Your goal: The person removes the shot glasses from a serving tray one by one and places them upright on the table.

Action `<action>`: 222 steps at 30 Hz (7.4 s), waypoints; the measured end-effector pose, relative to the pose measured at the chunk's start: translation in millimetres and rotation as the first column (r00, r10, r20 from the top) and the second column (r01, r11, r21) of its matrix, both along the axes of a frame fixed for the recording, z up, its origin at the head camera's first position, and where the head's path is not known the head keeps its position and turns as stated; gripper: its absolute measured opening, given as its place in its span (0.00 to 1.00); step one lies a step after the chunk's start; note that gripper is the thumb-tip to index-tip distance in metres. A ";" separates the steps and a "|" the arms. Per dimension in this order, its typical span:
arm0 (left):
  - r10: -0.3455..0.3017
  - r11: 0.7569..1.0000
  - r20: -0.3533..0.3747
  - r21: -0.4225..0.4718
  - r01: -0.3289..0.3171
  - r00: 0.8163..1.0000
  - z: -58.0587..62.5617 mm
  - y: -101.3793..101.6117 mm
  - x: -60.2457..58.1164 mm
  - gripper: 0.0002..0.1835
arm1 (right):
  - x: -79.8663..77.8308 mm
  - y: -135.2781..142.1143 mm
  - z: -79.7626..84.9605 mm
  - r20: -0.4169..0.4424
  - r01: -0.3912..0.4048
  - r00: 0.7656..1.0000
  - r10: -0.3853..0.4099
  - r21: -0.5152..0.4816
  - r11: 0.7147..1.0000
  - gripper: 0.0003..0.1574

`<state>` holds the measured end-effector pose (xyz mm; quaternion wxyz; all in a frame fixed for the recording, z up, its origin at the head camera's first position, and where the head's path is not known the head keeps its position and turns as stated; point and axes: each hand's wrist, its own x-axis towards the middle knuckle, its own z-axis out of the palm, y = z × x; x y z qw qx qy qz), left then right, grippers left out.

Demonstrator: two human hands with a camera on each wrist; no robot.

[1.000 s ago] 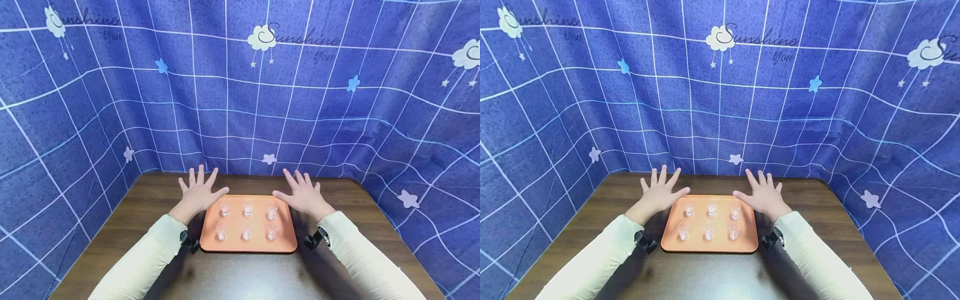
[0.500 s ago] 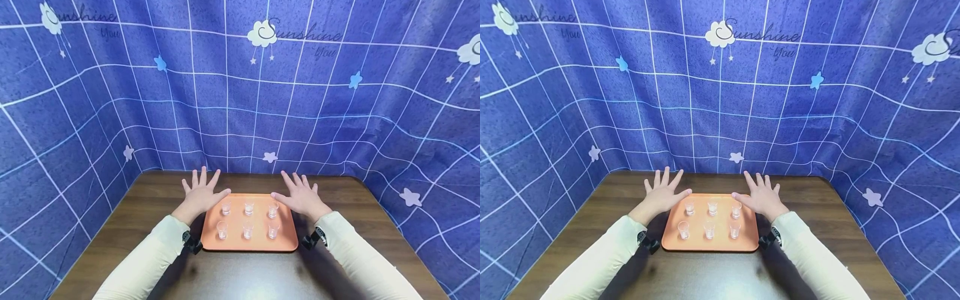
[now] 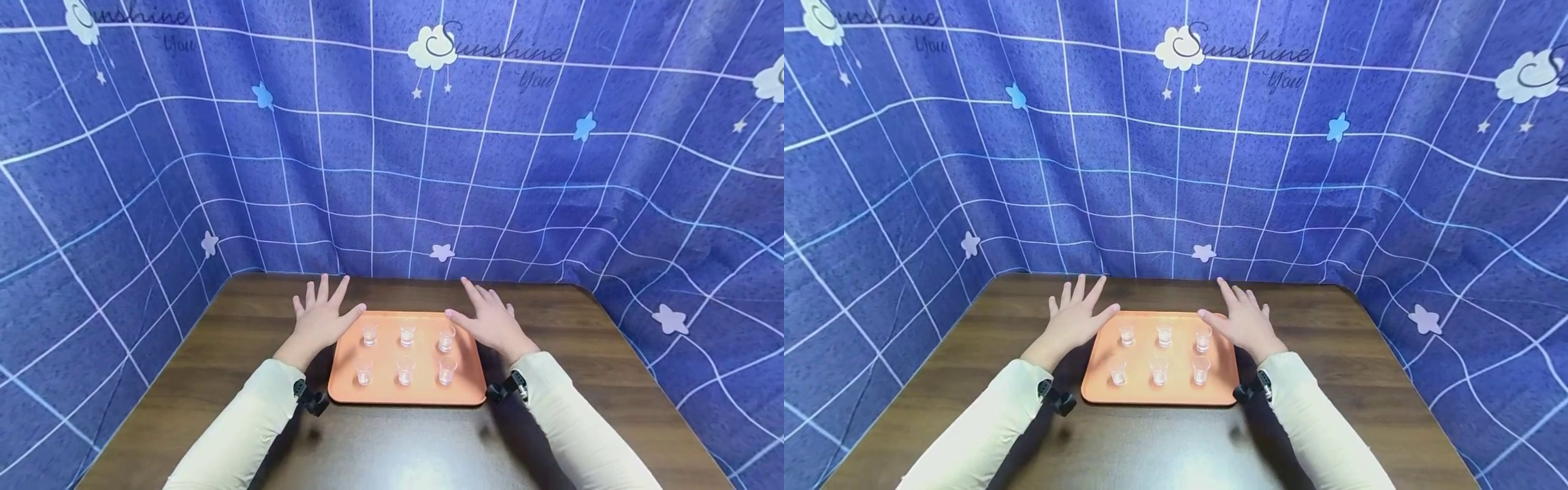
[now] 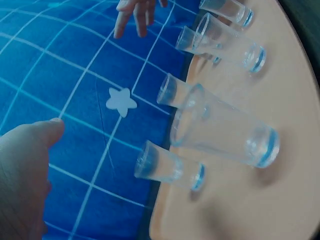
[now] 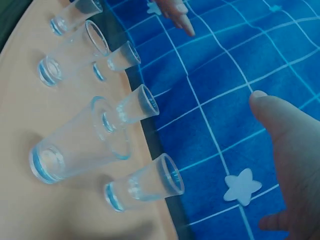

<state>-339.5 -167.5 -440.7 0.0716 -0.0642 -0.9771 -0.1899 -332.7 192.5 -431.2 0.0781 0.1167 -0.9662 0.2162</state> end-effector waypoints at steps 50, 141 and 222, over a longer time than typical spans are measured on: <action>-0.027 1.000 0.140 0.017 0.025 0.990 -101.0 -16.2 12.9 0.38 | -1.0 -1.9 -107.0 -0.110 -0.217 0.976 0.188 -0.446 0.868 0.38; -0.019 1.000 0.136 -0.016 0.021 0.991 -98.4 -17.3 14.4 0.35 | 8.3 156.4 -108.2 -0.223 0.165 0.941 -0.253 -0.349 0.922 0.30; -0.026 0.999 0.151 -0.032 0.031 0.988 -100.1 -17.8 12.8 0.36 | 18.1 25.4 -102.8 -0.452 -0.397 0.849 0.273 -0.207 0.894 0.26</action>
